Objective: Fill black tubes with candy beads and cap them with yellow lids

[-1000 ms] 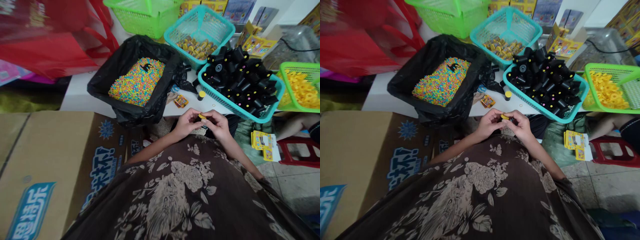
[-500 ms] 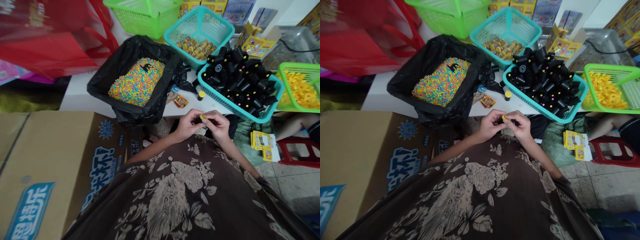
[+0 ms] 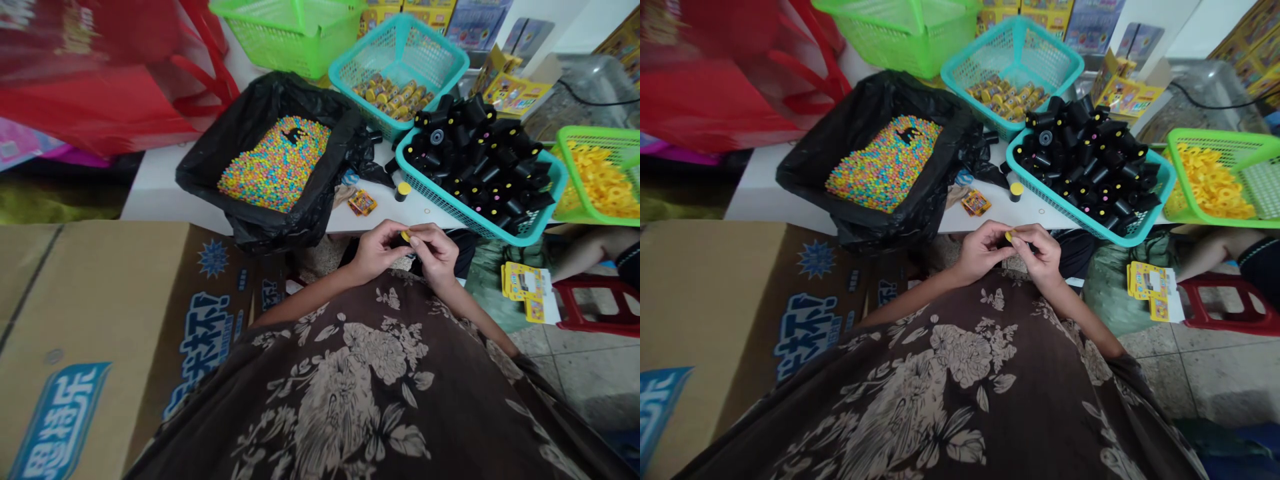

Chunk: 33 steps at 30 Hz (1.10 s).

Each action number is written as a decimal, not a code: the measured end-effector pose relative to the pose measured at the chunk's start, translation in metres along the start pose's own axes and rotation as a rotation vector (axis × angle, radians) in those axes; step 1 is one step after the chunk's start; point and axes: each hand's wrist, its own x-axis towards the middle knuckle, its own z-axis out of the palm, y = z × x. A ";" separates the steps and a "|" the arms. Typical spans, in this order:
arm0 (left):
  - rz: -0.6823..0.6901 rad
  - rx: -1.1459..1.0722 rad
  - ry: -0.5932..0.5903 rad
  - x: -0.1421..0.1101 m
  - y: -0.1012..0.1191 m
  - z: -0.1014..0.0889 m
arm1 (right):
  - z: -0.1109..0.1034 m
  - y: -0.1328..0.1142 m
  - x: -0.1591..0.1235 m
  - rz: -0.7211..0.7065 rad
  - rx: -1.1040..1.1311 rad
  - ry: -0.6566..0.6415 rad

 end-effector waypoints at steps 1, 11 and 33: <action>0.033 0.036 0.011 0.000 -0.001 0.000 | 0.001 0.000 0.000 0.043 0.025 0.019; 0.382 0.431 0.108 0.003 -0.012 -0.004 | 0.007 -0.007 0.010 0.782 0.394 -0.054; -0.298 -0.043 -0.038 0.002 0.008 0.004 | 0.015 0.012 0.009 0.621 0.415 0.045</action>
